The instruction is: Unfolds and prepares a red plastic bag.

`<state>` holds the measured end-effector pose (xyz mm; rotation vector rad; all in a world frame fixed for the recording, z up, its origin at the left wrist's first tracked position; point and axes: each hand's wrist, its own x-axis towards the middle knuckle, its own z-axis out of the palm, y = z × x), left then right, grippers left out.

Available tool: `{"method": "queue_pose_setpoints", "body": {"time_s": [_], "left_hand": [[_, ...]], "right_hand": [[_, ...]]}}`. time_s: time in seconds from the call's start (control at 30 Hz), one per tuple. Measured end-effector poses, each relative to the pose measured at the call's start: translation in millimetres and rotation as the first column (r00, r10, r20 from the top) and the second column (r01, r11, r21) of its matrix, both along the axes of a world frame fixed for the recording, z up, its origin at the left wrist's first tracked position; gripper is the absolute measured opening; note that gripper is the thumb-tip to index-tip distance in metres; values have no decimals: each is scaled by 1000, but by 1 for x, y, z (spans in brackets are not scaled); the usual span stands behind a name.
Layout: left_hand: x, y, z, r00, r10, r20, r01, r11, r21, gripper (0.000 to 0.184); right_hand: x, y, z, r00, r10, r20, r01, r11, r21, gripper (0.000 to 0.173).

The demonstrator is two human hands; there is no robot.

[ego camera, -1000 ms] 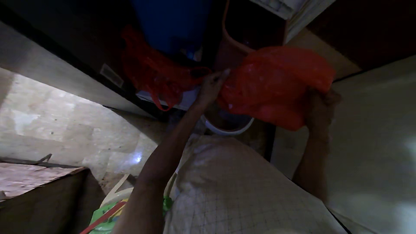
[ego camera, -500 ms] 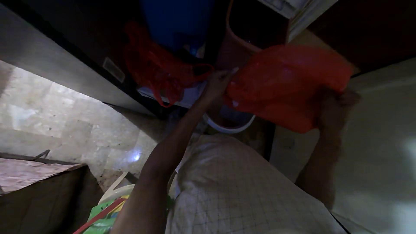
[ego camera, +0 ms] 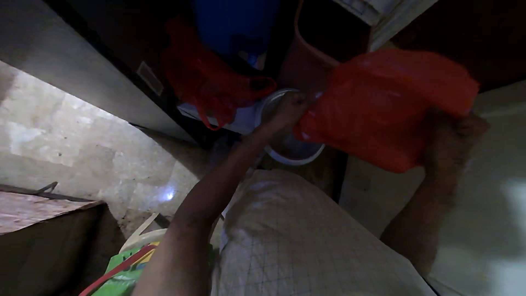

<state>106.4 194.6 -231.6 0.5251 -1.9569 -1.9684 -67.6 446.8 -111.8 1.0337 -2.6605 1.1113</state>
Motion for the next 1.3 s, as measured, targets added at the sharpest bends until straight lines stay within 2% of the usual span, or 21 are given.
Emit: {"method": "queue_pose_setpoints", "body": {"time_s": [0.1, 0.2, 0.3, 0.47, 0.63, 0.87, 1.0, 1.17, 1.3], "left_hand": [[3, 9, 5, 999, -31, 10, 31, 997, 70, 37], [2, 17, 1, 998, -60, -24, 62, 990, 128, 34], [7, 28, 2, 997, -53, -52, 57, 994, 90, 36], [15, 56, -5, 989, 12, -147, -6, 999, 41, 29], [28, 79, -4, 983, 62, -173, -46, 994, 98, 32], [42, 93, -15, 967, 24, -254, -8, 998, 62, 30], [45, 101, -18, 953, 51, -298, -42, 998, 35, 29], [46, 104, -25, 923, 113, -368, -107, 994, 37, 28], [47, 101, -24, 913, 95, -398, -102, 995, 4, 27]], "right_hand": [[1, 4, 4, 999, -28, -28, 28, 999, 16, 29], [-1, 10, 8, 998, 19, -55, -18, 1000, 8, 28], [2, 13, 10, 999, -21, -43, 22, 999, 28, 29], [12, 11, 8, 999, -35, -23, 35, 999, 20, 25], [9, 12, 2, 999, -35, -3, 35, 999, -1, 22], [22, 0, 7, 999, -35, 17, 35, 999, 31, 15], [25, -5, 9, 999, -3, -39, 4, 1000, 11, 13], [27, -14, 13, 995, -52, -88, 56, 997, 49, 18], [18, -16, 11, 995, 2, -99, 2, 999, 40, 16]]}}
